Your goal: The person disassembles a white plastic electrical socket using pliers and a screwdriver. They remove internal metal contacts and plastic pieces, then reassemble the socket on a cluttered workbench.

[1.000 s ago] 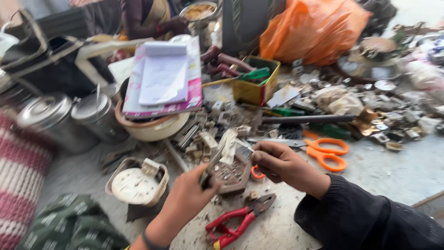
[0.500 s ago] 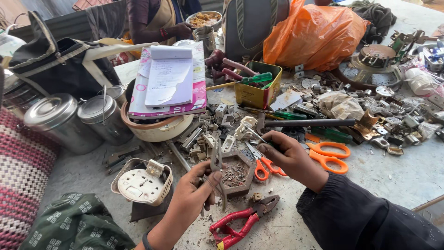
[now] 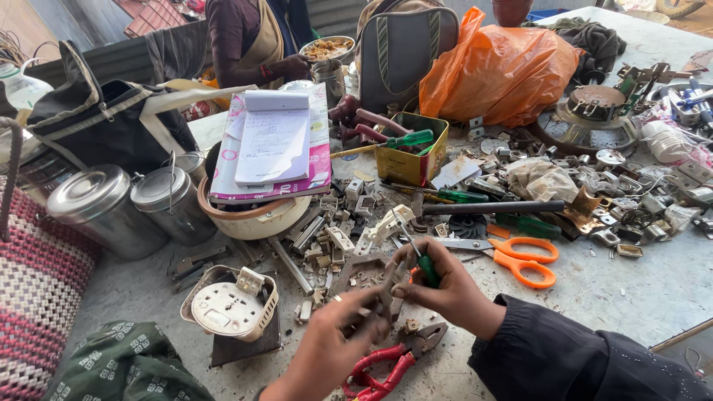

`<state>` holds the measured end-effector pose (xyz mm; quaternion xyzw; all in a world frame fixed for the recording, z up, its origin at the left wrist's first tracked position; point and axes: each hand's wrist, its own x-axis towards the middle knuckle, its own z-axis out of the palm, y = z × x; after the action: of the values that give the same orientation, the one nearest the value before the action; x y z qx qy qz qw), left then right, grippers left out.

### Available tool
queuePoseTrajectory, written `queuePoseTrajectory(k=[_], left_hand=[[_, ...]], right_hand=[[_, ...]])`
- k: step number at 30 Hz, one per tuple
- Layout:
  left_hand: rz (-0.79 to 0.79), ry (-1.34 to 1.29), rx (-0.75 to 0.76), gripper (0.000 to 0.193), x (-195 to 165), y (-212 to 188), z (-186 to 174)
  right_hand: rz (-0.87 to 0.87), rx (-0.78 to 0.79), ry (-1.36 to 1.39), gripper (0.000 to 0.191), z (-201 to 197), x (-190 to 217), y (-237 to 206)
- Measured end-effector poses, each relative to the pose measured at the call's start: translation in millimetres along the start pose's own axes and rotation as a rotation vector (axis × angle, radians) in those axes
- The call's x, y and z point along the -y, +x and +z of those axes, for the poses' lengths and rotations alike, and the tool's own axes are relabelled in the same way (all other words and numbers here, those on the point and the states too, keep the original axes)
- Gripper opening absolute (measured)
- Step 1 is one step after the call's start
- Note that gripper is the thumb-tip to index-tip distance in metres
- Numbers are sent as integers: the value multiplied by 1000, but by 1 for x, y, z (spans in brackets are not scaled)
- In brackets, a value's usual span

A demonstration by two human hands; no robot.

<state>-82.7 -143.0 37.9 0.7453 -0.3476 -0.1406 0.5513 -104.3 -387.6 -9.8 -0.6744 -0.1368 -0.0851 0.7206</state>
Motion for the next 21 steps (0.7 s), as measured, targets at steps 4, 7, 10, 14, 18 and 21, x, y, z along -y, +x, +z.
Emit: queuePoseTrajectory(k=[4, 7, 10, 14, 18, 21], left_hand=[[-96, -159, 10, 47, -5, 4, 7], [-163, -205, -15, 44, -5, 4, 7], [-214, -171, 41, 31, 3, 4, 8], [93, -67, 98, 24, 19, 4, 13], [42, -110, 295, 25, 32, 0, 28], [-163, -304, 374, 28, 36, -1, 41]], right_hand=[[170, 5, -8, 36, 0, 4, -5], [171, 3, 40, 33, 2, 9, -8], [41, 43, 129, 28, 7, 17, -13], [-76, 56, 280, 27, 16, 29, -24], [-39, 16, 456, 26, 19, 38, -30], [90, -58, 559, 29, 20, 42, -31]])
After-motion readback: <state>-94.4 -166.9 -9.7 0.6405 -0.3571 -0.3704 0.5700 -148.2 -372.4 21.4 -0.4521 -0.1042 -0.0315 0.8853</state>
